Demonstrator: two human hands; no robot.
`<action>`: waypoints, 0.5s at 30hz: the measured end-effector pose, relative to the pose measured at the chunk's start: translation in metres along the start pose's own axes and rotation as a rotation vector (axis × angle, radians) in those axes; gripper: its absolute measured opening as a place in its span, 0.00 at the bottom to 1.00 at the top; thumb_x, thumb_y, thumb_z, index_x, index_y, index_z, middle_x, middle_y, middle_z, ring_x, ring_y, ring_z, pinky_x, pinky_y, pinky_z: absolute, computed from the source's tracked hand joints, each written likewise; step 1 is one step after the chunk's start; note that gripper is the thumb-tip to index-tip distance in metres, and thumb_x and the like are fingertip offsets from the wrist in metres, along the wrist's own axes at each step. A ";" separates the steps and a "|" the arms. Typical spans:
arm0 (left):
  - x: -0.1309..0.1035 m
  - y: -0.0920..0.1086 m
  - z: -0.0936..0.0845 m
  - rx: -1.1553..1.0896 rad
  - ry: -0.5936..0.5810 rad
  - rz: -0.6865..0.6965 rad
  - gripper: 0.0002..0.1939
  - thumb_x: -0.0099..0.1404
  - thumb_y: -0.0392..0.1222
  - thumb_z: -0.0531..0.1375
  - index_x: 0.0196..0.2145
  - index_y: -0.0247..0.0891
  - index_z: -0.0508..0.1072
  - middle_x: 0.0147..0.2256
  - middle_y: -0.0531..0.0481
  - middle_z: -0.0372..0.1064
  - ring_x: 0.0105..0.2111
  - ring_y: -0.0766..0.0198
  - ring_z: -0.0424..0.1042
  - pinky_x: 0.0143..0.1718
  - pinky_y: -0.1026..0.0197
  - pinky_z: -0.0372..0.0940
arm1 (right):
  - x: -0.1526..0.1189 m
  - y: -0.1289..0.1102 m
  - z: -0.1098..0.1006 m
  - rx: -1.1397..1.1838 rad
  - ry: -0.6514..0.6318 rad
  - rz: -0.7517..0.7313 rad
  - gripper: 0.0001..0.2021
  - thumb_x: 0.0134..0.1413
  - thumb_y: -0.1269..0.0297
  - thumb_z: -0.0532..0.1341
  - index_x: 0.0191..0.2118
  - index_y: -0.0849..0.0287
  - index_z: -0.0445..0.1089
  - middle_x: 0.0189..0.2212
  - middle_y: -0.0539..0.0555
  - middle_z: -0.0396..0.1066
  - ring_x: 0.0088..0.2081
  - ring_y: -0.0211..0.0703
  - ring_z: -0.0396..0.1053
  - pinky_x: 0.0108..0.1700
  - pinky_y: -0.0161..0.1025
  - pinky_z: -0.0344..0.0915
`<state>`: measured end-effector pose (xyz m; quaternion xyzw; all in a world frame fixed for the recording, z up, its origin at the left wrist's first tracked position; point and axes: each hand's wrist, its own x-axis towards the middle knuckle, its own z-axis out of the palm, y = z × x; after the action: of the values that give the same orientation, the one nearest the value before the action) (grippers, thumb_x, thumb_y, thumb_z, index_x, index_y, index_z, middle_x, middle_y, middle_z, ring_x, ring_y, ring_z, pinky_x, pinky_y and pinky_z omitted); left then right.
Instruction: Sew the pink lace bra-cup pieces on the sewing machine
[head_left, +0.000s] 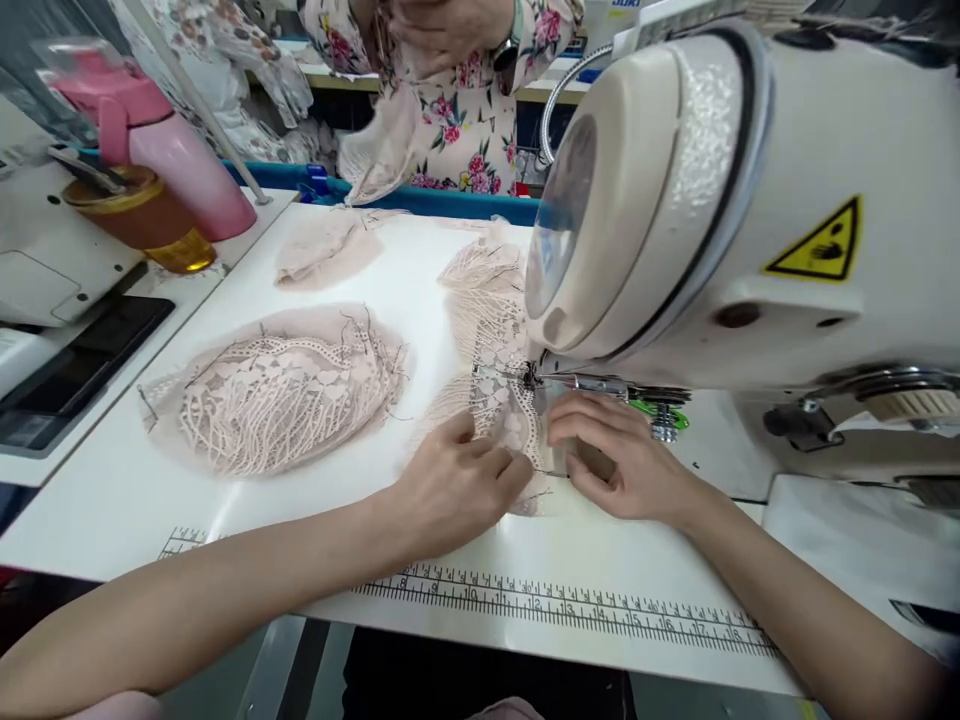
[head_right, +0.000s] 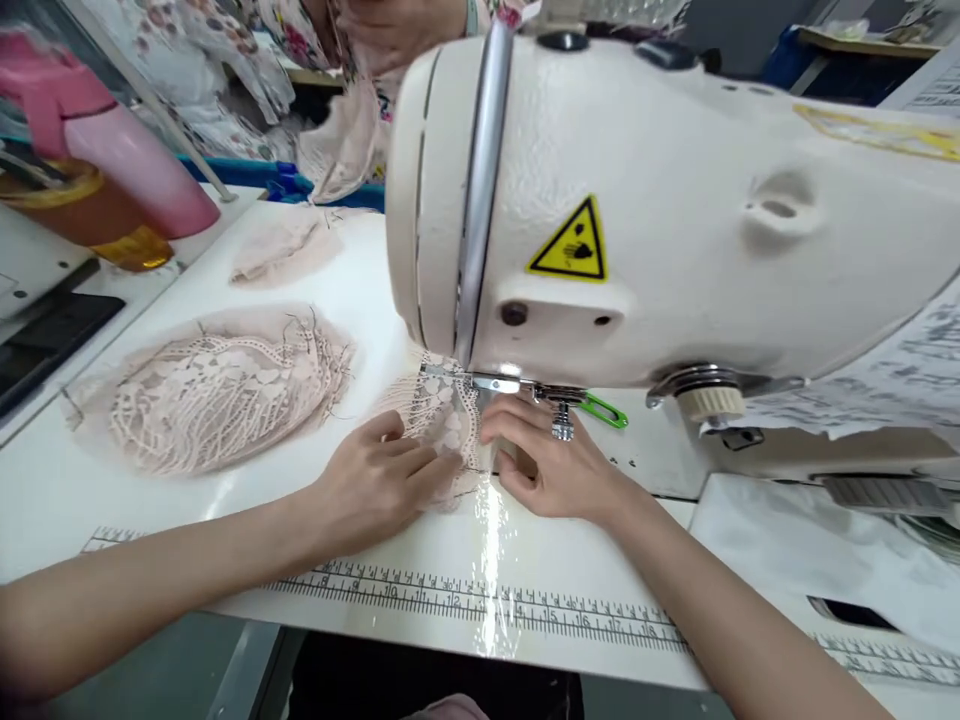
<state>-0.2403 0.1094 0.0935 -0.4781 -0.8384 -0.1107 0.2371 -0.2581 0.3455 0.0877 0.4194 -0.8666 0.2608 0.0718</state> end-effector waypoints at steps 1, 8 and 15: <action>-0.001 0.000 -0.001 0.037 0.023 0.007 0.14 0.58 0.20 0.50 0.24 0.34 0.68 0.17 0.58 0.59 0.17 0.70 0.52 0.27 0.61 0.49 | 0.001 -0.002 -0.001 -0.007 -0.011 -0.012 0.14 0.49 0.75 0.53 0.43 0.55 0.61 0.41 0.54 0.68 0.47 0.45 0.66 0.46 0.44 0.63; -0.001 0.001 -0.006 0.095 0.073 0.058 0.15 0.61 0.21 0.52 0.23 0.35 0.66 0.17 0.58 0.57 0.18 0.70 0.52 0.26 0.61 0.50 | 0.000 -0.011 0.000 -0.134 -0.054 -0.030 0.16 0.52 0.69 0.56 0.49 0.56 0.62 0.48 0.56 0.67 0.51 0.48 0.64 0.52 0.51 0.62; 0.001 0.001 -0.007 0.099 0.060 0.081 0.13 0.61 0.21 0.53 0.27 0.35 0.70 0.17 0.59 0.59 0.18 0.70 0.55 0.25 0.61 0.52 | 0.004 -0.010 0.004 -0.188 0.094 -0.201 0.06 0.61 0.70 0.58 0.40 0.53 0.70 0.38 0.49 0.74 0.47 0.41 0.70 0.58 0.51 0.64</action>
<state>-0.2375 0.1079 0.1004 -0.4957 -0.8153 -0.0740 0.2898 -0.2526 0.3360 0.0891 0.4827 -0.8365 0.1893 0.1772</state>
